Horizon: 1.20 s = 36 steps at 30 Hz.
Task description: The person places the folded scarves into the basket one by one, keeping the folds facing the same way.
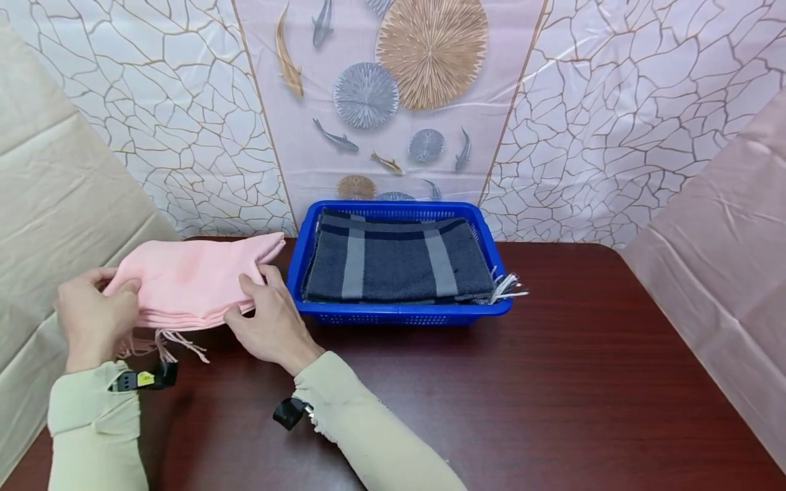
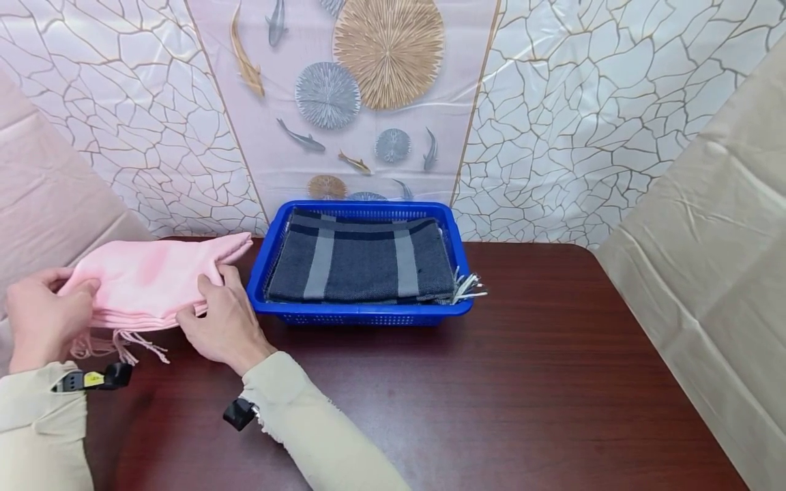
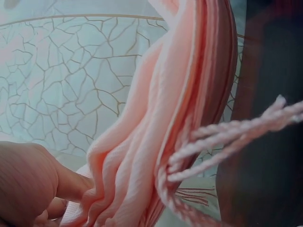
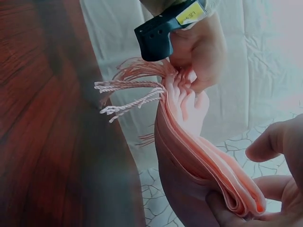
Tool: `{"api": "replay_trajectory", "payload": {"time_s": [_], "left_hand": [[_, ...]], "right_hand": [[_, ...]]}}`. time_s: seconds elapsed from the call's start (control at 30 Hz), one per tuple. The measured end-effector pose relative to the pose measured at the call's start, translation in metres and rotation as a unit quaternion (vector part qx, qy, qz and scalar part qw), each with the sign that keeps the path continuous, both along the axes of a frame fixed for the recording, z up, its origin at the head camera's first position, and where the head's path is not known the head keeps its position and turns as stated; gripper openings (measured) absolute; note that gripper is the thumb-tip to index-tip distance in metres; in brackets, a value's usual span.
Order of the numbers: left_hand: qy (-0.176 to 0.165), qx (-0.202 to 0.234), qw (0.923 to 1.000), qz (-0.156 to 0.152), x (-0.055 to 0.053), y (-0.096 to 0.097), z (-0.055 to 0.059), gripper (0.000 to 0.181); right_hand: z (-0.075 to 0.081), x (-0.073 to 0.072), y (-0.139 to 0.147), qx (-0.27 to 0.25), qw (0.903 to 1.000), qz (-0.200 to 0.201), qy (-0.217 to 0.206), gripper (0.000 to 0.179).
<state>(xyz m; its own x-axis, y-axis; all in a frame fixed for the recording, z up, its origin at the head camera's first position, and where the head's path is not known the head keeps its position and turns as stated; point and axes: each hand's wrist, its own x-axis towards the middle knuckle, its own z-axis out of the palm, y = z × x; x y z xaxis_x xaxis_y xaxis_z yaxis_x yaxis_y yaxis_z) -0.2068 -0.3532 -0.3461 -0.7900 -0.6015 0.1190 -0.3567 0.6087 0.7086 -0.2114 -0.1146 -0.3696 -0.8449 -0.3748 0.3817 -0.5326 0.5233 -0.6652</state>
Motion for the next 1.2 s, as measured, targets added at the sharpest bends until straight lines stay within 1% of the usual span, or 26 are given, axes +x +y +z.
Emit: {"api": "replay_trajectory", "payload": {"time_s": [0.13, 0.3, 0.37, 0.5, 0.57, 0.63, 0.77, 0.87, 1.0, 1.2], "left_hand": [[0.01, 0.006, 0.9998, 0.015, 0.0, 0.004, 0.004, 0.041], [0.032, 0.014, 0.9989, 0.033, 0.0, 0.009, 0.009, 0.038], [0.044, 0.012, 0.9983, 0.035, 0.001, 0.012, 0.012, 0.037], [0.049, 0.006, 0.9982, 0.033, 0.004, 0.02, 0.018, 0.038], [0.052, 0.004, 0.9982, 0.03, 0.004, 0.023, 0.02, 0.037], [0.065, 0.002, 0.9976, 0.025, 0.003, 0.026, 0.02, 0.035], [0.104, 0.002, 0.9945, 0.011, 0.002, 0.032, 0.02, 0.032], [0.121, 0.005, 0.9926, 0.007, 0.002, 0.035, 0.021, 0.032], [0.134, 0.009, 0.9909, 0.007, 0.002, 0.039, 0.022, 0.033], [0.146, 0.013, 0.9893, 0.005, 0.002, 0.046, 0.023, 0.032]], "right_hand": [[0.004, -0.001, 0.003, -0.015, 0.9999, -0.002, 0.0, 0.047], [0.007, -0.004, 0.007, -0.055, 0.9983, -0.018, -0.002, 0.037], [0.009, -0.005, 0.008, -0.078, 0.9966, -0.025, -0.013, 0.034], [0.012, -0.008, 0.012, -0.136, 0.9898, -0.037, -0.024, 0.031], [0.014, -0.009, 0.014, -0.16, 0.986, -0.041, -0.025, 0.029], [0.015, -0.01, 0.017, -0.175, 0.9833, -0.044, -0.025, 0.029], [0.018, -0.012, 0.022, -0.183, 0.9816, -0.048, -0.026, 0.03], [0.02, -0.013, 0.025, -0.184, 0.9816, -0.048, -0.018, 0.031], [0.023, -0.012, 0.029, -0.188, 0.9809, -0.047, -0.01, 0.031], [0.025, -0.01, 0.034, -0.189, 0.9807, -0.048, -0.01, 0.031]]}}
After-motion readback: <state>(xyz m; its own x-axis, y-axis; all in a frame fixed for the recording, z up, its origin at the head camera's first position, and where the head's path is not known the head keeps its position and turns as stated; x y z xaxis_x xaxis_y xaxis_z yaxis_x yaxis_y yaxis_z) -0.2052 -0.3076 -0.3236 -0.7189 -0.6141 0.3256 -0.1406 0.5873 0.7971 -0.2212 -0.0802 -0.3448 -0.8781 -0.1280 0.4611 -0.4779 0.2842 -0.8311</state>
